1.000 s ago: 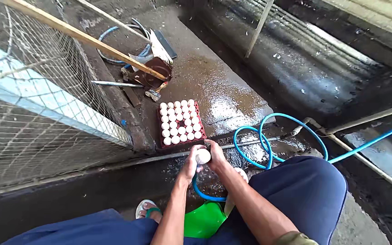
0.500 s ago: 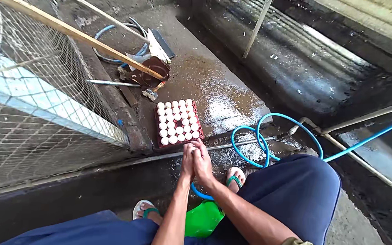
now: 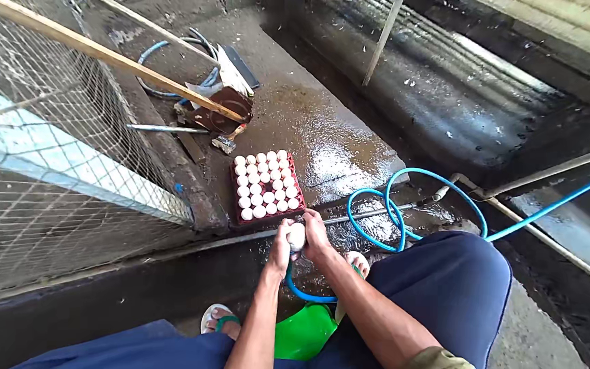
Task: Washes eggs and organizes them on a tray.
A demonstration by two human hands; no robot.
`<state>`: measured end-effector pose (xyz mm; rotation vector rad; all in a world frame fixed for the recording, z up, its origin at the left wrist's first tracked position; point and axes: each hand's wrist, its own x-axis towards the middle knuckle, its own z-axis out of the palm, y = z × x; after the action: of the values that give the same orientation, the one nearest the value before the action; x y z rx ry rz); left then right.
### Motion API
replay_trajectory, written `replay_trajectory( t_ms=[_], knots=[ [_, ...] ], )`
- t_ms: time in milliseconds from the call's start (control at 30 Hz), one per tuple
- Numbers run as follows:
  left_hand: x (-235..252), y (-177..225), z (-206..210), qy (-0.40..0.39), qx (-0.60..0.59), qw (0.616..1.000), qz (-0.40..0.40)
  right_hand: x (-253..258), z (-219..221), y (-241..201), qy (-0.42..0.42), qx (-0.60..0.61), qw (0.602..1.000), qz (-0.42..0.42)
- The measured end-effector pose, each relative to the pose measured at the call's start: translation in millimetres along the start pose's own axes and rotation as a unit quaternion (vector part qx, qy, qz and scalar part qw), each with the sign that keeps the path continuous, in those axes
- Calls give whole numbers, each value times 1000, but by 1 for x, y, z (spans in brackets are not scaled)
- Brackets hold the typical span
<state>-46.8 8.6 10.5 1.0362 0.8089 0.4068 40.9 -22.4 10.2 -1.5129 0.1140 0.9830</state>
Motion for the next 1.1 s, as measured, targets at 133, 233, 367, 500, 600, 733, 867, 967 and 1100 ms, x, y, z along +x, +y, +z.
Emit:
replay_trajectory(
  t_ms=[133,233,367,500,600,733,867,967,1100],
  knots=[
    [3,-8,-5,-11,13,999,52,-22,5,16,-20,-147,960,-238],
    [-2,-4,6,51,81,995,24,-7,2,9,11,-86,984,-156],
    [-6,-4,8,83,94,991,54,-26,5,12,-8,-70,989,-128],
    [-5,-2,7,88,98,991,7,-8,3,8,-3,-35,994,-100],
    [-7,-2,11,95,90,991,35,-25,7,12,19,-66,990,-121],
    [-8,6,7,61,47,997,-20,-15,4,10,-4,-22,993,-116],
    [-4,0,-6,8,0,998,-59,-4,-1,-5,-87,100,984,118],
    [4,-2,-14,27,8,1000,-11,-20,4,4,-100,-52,992,-58],
    [3,-8,0,66,41,995,62,-18,5,11,-48,-126,976,-173]
  ],
)
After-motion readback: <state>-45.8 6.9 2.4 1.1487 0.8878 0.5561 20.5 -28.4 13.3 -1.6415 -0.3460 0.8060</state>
